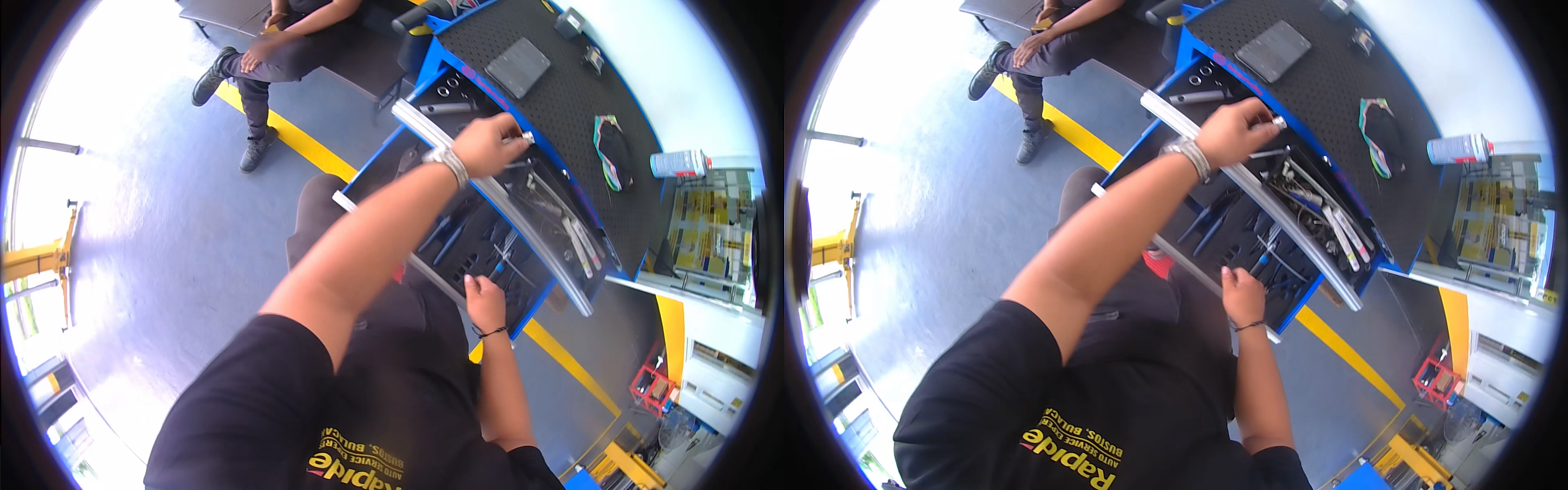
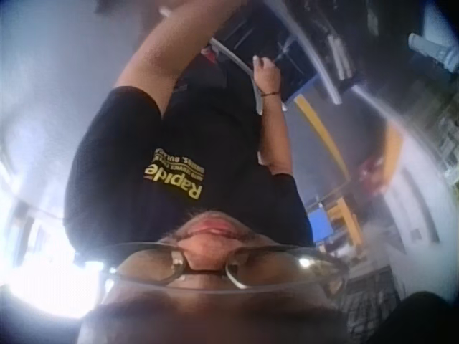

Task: The person selects a socket and a small brass fitting from a tool drawer. They use pliers to manipulate the fitting, then walk to a workbench to apply a dark lubricant to the fitting using a brush. The person then inserts the fitting into the socket and wipes the assembly with a cloth.

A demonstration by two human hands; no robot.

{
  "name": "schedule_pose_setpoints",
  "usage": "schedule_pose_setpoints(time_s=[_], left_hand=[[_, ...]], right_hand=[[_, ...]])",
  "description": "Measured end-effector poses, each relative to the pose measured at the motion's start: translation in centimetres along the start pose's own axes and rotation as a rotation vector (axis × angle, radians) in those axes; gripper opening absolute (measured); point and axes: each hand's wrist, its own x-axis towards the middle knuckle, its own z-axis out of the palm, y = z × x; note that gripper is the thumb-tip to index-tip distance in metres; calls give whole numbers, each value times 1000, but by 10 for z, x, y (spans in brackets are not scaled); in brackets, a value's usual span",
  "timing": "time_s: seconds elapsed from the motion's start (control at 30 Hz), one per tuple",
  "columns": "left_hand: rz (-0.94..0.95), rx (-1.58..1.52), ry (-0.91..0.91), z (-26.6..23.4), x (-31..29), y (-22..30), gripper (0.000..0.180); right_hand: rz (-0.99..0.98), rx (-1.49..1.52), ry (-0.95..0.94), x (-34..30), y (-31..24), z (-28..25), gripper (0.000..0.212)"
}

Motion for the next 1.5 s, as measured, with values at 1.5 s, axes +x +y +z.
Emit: schedule_pose_setpoints(time_s=[1.5], left_hand=[[48, 536, -140, 16, -5, 6, 25]], right_hand=[[9, -790, -44, 208, -142, -2, 50]])
